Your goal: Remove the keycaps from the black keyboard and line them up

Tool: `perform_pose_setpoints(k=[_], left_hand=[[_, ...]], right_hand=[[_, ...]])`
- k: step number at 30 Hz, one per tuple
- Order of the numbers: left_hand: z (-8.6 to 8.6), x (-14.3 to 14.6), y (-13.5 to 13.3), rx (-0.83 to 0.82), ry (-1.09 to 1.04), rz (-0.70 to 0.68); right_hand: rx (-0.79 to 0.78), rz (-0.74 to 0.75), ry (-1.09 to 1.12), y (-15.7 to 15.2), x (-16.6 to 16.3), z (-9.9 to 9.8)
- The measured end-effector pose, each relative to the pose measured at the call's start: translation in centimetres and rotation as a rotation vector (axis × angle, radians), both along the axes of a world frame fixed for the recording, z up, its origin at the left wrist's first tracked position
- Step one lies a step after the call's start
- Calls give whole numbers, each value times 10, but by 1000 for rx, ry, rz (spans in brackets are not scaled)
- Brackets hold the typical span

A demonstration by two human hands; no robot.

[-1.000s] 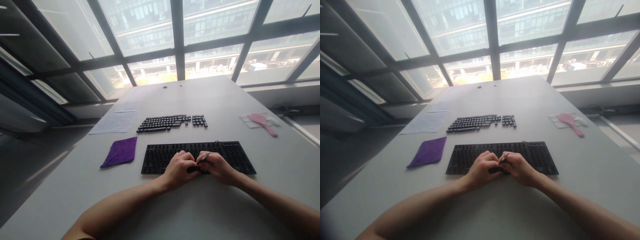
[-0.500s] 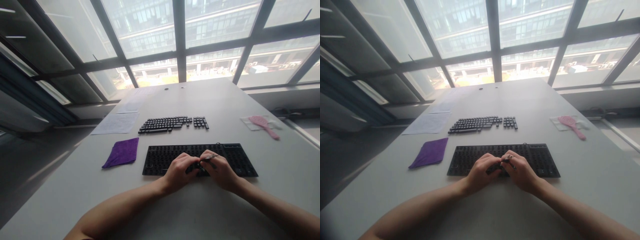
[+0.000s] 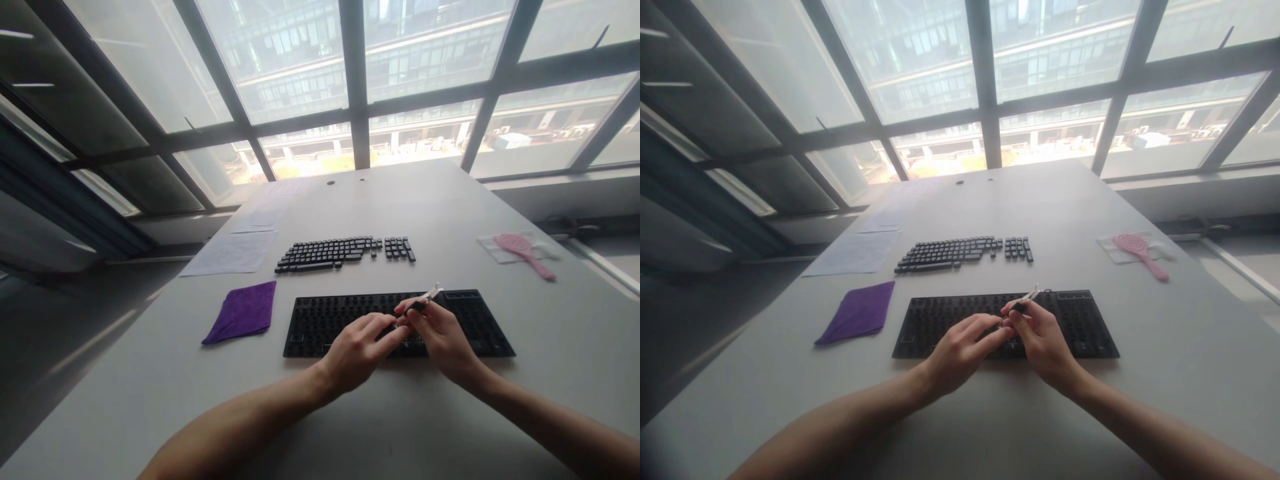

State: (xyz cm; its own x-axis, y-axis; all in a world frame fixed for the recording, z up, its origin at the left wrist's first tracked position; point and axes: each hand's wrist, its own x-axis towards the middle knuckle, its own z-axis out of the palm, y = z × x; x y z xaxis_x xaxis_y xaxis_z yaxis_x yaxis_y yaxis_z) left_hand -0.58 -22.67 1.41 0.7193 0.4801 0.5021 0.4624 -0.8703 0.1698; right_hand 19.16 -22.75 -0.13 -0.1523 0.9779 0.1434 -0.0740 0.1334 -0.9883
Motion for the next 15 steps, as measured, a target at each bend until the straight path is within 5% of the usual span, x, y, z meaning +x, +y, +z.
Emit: perform_pose_setpoints(k=[15], left_hand=[[-7, 3, -3, -242, -235, -3]], right_hand=[[-15, -34, -50, -9, -4, 5]])
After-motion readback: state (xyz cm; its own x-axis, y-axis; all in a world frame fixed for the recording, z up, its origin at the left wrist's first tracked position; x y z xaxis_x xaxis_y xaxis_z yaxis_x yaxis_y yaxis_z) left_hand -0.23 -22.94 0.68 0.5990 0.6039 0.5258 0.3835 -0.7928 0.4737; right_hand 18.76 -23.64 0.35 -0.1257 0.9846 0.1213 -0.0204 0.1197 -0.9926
